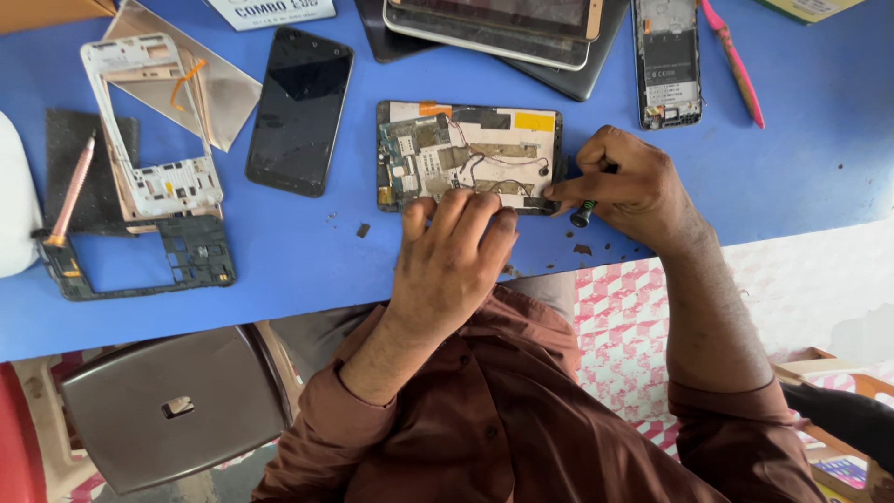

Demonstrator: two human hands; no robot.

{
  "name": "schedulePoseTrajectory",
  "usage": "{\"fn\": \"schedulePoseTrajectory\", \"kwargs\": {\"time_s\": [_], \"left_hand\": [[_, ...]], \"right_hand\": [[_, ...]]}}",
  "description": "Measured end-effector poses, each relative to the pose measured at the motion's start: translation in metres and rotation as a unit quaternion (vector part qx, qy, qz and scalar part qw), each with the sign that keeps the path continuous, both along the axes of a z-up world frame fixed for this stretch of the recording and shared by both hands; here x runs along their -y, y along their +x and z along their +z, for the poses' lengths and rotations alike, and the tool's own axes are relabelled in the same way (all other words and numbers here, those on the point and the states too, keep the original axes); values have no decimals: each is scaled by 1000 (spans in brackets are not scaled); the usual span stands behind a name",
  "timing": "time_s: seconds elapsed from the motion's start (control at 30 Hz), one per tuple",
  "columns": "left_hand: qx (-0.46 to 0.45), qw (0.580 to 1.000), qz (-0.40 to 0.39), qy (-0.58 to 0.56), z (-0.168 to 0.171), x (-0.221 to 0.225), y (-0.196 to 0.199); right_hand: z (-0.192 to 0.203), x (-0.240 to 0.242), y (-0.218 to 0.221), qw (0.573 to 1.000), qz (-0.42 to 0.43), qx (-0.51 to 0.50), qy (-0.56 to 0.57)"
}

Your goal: The person uses a screwdriver to remove screws from a disassembled smartphone and carefully lifts out the motherboard. The device is opened on a blue workbench with other phone parts nearby.

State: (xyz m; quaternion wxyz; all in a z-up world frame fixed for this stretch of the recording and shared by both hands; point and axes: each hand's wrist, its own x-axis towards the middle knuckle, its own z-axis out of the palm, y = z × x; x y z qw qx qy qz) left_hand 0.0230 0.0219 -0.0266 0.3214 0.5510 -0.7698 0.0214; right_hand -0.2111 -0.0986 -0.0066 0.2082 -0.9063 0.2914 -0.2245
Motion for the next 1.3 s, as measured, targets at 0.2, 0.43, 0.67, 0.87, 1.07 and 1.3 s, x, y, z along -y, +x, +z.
{"fn": "schedulePoseTrajectory", "kwargs": {"time_s": [0.2, 0.43, 0.67, 0.87, 1.07, 1.3], "left_hand": [[33, 999, 1, 7, 7, 3, -2], [27, 1000, -4, 4, 3, 4, -3], [18, 1000, -10, 16, 5, 5, -3], [10, 999, -13, 27, 4, 7, -3], [-1, 999, -13, 36, 4, 7, -3], [-8, 999, -13, 35, 7, 8, -3]], "right_hand": [[8, 6, 5, 999, 20, -16, -21], [14, 17, 12, 996, 69, -27, -52], [10, 18, 15, 995, 79, -15, -67], [4, 14, 14, 994, 71, 18, -76], [0, 13, 18, 995, 60, 19, -75], [0, 13, 19, 994, 61, 27, -91]]}}
